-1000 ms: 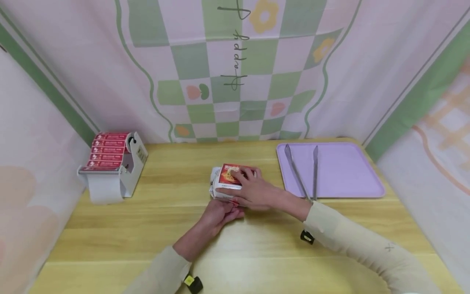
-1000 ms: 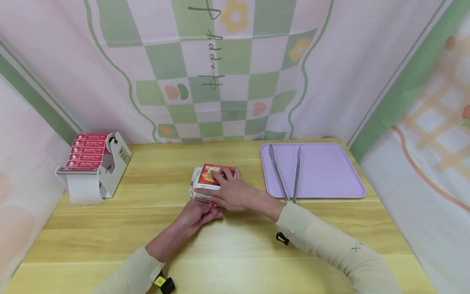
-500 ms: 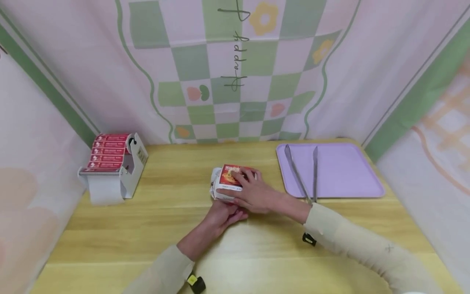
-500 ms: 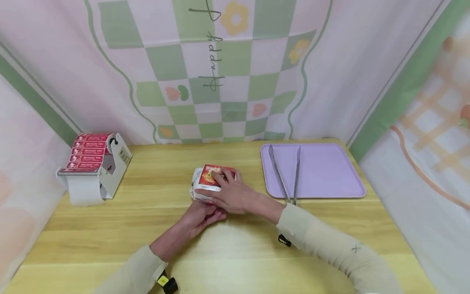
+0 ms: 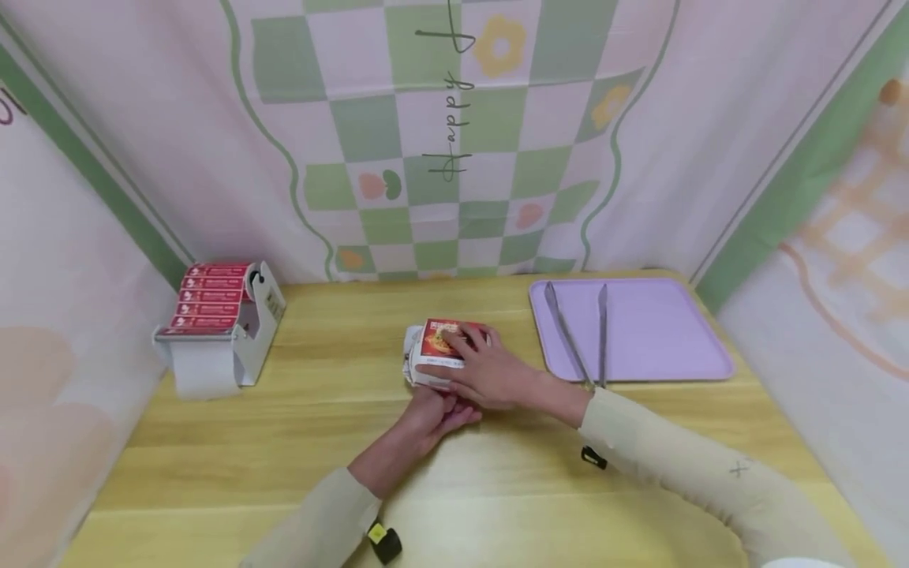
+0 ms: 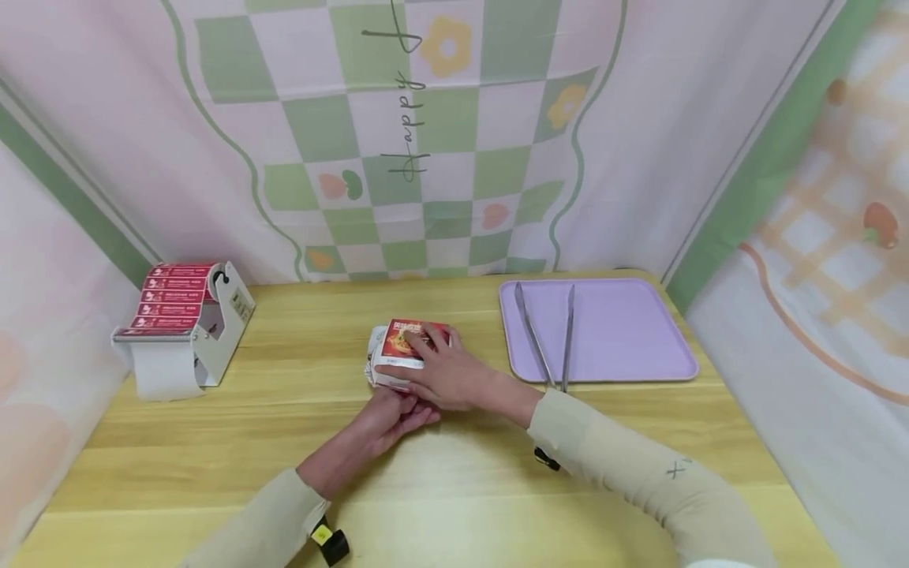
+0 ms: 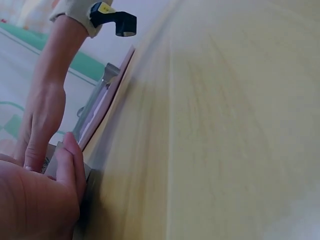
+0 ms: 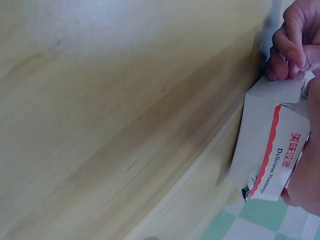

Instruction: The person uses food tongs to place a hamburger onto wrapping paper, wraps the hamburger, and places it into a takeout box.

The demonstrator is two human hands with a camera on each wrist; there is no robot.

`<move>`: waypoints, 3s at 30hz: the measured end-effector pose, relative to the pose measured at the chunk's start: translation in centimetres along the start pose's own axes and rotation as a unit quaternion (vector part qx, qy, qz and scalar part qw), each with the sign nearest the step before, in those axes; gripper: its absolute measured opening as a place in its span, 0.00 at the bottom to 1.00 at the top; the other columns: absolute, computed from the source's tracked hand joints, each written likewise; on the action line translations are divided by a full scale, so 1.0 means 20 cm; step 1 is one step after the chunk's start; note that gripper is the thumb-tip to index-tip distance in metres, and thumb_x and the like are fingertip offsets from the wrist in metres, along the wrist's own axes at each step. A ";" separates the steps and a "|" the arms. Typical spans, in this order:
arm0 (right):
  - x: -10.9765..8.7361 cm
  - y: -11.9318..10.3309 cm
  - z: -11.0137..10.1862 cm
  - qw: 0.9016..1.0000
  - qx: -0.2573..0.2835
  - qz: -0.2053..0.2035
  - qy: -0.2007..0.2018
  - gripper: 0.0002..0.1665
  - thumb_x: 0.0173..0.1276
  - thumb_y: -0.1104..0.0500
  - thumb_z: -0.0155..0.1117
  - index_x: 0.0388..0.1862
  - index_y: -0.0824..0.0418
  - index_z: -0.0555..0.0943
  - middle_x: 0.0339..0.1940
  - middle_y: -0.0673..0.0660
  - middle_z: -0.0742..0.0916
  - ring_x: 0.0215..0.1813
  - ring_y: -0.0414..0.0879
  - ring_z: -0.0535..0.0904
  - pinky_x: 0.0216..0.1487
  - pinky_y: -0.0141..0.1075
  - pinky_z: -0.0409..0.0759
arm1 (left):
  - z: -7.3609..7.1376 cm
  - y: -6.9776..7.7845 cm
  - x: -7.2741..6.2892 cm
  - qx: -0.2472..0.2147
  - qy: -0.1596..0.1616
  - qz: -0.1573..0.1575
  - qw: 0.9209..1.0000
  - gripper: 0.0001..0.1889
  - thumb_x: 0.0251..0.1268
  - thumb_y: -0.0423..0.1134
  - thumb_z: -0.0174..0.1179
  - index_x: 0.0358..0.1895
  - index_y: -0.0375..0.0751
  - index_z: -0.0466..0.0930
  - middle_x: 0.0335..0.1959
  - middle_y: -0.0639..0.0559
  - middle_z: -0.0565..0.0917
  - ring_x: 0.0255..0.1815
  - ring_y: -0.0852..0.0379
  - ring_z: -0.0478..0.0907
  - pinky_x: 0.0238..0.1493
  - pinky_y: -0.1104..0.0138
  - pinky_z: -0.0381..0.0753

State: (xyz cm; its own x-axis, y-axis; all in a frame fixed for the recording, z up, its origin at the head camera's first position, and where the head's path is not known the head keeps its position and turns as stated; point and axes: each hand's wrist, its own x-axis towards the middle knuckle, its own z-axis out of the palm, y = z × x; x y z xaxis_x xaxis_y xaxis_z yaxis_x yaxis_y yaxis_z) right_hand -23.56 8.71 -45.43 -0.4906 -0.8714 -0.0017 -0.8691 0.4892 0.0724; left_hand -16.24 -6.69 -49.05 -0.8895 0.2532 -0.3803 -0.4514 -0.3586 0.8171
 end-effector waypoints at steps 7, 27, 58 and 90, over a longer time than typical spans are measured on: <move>0.03 0.10 0.02 1.000 0.011 -0.021 0.013 0.28 0.81 0.43 0.41 0.77 0.27 0.57 0.79 0.63 0.60 0.78 0.62 0.51 0.70 0.63 0.58 | 0.00 0.02 0.05 -0.005 0.006 -0.011 1.000 0.22 0.76 0.27 0.39 0.70 0.30 0.64 0.29 0.48 0.85 0.31 0.55 0.86 0.40 0.68 0.88; -0.01 0.13 -0.04 0.998 0.053 -0.007 0.020 0.32 0.81 0.43 0.40 0.81 0.40 0.54 0.83 0.56 0.58 0.83 0.55 0.48 0.71 0.65 0.60 | -0.33 0.30 -0.17 0.377 0.139 0.168 0.900 0.13 0.65 0.28 0.57 0.52 0.29 0.78 0.40 0.43 0.86 0.41 0.49 0.83 0.43 0.64 0.86; -0.06 0.05 0.03 1.000 -0.005 0.025 -0.001 0.42 0.78 0.38 0.45 0.81 0.61 0.54 0.84 0.61 0.51 0.84 0.56 0.42 0.79 0.62 0.50 | -0.16 0.20 0.00 0.870 0.053 0.362 0.331 0.29 0.75 0.41 0.55 0.73 0.31 0.63 0.72 0.37 0.70 0.74 0.42 0.67 0.68 0.56 0.75; -0.01 0.10 0.05 0.999 0.009 0.051 0.018 0.38 0.79 0.53 0.49 0.80 0.67 0.51 0.83 0.65 0.51 0.84 0.58 0.43 0.78 0.61 0.53 | -0.12 0.25 0.13 0.886 0.056 0.328 0.324 0.32 0.77 0.48 0.51 0.75 0.32 0.60 0.71 0.35 0.71 0.72 0.39 0.69 0.67 0.55 0.77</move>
State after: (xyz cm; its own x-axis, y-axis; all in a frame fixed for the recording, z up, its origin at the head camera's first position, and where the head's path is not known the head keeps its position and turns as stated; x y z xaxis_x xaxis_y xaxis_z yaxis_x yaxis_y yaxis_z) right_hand -25.29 9.83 -46.34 -0.5742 -0.8178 0.0398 -0.8161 0.5755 0.0516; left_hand -21.01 -9.98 -46.94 -0.7952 0.5742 0.1951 0.4972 0.8015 -0.3324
